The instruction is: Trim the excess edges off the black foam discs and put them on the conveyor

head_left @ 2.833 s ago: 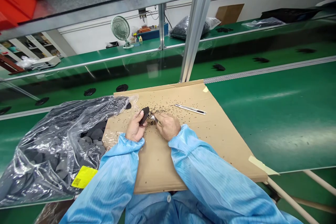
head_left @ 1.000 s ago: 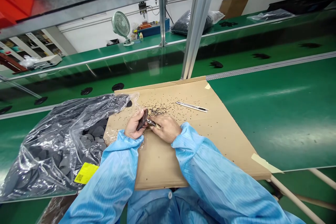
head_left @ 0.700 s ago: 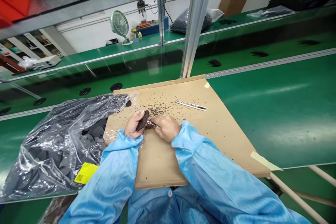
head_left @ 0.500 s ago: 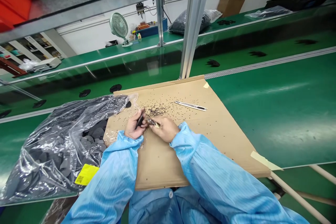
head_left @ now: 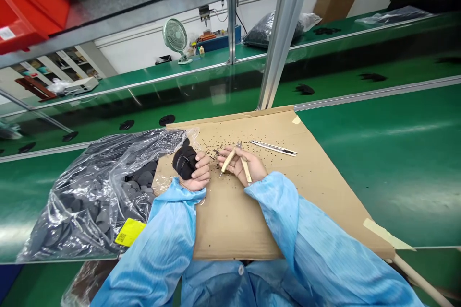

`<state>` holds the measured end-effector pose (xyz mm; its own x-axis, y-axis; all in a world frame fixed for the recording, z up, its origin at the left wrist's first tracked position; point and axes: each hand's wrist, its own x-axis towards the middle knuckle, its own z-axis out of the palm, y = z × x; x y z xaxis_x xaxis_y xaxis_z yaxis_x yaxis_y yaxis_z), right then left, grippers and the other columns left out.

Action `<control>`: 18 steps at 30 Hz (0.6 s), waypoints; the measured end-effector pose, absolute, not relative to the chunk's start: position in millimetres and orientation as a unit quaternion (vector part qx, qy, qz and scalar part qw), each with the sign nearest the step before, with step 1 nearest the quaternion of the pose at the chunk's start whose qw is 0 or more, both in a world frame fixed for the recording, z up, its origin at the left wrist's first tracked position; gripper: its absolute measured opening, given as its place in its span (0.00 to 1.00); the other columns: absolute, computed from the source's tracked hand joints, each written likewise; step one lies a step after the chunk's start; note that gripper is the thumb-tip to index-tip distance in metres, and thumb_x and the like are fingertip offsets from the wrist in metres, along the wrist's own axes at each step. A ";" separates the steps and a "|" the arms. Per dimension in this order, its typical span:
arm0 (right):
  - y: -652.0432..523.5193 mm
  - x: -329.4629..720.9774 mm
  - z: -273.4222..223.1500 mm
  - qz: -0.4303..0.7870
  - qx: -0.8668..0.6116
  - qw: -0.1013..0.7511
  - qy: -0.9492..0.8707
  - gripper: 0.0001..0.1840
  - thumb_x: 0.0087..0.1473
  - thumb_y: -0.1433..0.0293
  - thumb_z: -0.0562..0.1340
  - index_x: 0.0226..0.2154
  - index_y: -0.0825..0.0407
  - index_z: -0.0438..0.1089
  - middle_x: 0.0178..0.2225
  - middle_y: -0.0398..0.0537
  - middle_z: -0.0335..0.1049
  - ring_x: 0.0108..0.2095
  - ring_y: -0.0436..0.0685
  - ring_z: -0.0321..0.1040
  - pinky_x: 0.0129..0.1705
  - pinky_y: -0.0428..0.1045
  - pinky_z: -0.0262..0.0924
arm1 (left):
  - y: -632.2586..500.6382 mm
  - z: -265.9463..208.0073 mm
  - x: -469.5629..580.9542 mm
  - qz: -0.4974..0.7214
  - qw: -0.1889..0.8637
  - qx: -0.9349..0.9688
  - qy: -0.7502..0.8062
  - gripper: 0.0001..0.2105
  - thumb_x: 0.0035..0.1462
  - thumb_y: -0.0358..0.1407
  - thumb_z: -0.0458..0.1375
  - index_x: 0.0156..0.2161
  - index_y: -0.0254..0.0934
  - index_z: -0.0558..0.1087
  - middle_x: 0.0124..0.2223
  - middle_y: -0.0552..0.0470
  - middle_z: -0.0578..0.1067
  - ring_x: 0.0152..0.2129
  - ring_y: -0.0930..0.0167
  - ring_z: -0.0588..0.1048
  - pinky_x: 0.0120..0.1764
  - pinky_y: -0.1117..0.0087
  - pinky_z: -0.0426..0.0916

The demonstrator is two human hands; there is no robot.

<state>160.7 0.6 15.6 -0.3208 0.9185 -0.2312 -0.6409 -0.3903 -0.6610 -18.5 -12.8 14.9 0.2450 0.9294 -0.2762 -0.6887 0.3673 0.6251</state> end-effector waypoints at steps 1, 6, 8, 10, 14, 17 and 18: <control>1.1 161.0 15.9 0.782 -0.298 0.499 -0.226 0.10 0.55 0.68 0.53 0.37 0.54 0.66 0.37 0.56 0.75 0.39 0.61 0.74 0.43 0.60 0.68 | -13.5 16.0 -18.4 0.525 0.766 0.196 0.314 0.11 0.61 0.37 0.51 0.28 0.37 0.58 0.22 0.60 0.49 0.12 0.82 0.36 0.15 0.74 0.40; 4.0 163.6 17.0 0.794 -0.300 0.493 -0.193 0.13 0.57 0.68 0.50 0.35 0.55 0.68 0.37 0.58 0.75 0.40 0.62 0.74 0.44 0.61 0.67 | -15.1 26.8 -15.4 0.506 0.777 0.206 0.313 0.19 0.59 0.47 0.52 0.25 0.38 0.53 0.21 0.61 0.45 0.12 0.83 0.32 0.15 0.73 0.32; 4.6 164.3 16.9 0.797 -0.301 0.490 -0.183 0.14 0.58 0.68 0.49 0.35 0.56 0.68 0.37 0.58 0.75 0.39 0.62 0.74 0.44 0.61 0.68 | -15.1 30.8 -14.5 0.498 0.783 0.204 0.313 0.20 0.59 0.49 0.51 0.25 0.38 0.52 0.21 0.61 0.45 0.11 0.83 0.32 0.15 0.72 0.31; 4.9 164.3 16.0 0.796 -0.303 0.492 -0.184 0.14 0.58 0.67 0.49 0.35 0.56 0.68 0.36 0.58 0.76 0.38 0.62 0.74 0.43 0.60 0.68 | -15.0 32.5 -14.3 0.493 0.786 0.200 0.315 0.20 0.59 0.49 0.51 0.24 0.38 0.52 0.21 0.61 0.46 0.11 0.83 0.33 0.15 0.72 0.33; 5.5 161.5 11.7 0.778 -0.308 0.514 -0.191 0.11 0.57 0.69 0.52 0.35 0.55 0.68 0.35 0.55 0.76 0.36 0.60 0.74 0.43 0.58 0.69 | -14.8 27.7 -14.9 0.496 0.789 0.198 0.303 0.17 0.59 0.45 0.52 0.25 0.37 0.56 0.21 0.61 0.48 0.11 0.83 0.35 0.14 0.73 0.36; 6.4 158.5 7.7 0.756 -0.317 0.539 -0.195 0.08 0.56 0.69 0.54 0.35 0.55 0.67 0.33 0.53 0.75 0.32 0.57 0.74 0.41 0.57 0.69 | -13.2 21.0 -14.2 0.533 0.774 0.194 0.281 0.10 0.60 0.37 0.52 0.28 0.36 0.62 0.23 0.59 0.54 0.11 0.83 0.41 0.14 0.76 0.41; 6.8 157.7 6.5 0.743 -0.323 0.550 -0.202 0.08 0.55 0.69 0.56 0.35 0.54 0.67 0.32 0.52 0.75 0.31 0.57 0.74 0.41 0.56 0.69 | -11.7 19.3 -13.8 0.545 0.767 0.190 0.279 0.08 0.60 0.35 0.52 0.30 0.35 0.64 0.24 0.57 0.56 0.12 0.83 0.45 0.14 0.77 0.44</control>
<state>157.7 6.8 6.5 -0.1864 0.9481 -0.2577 -0.6876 -0.3132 -0.6551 -13.8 -11.7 19.3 0.2487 0.9431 -0.2208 -0.7302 0.3324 0.5969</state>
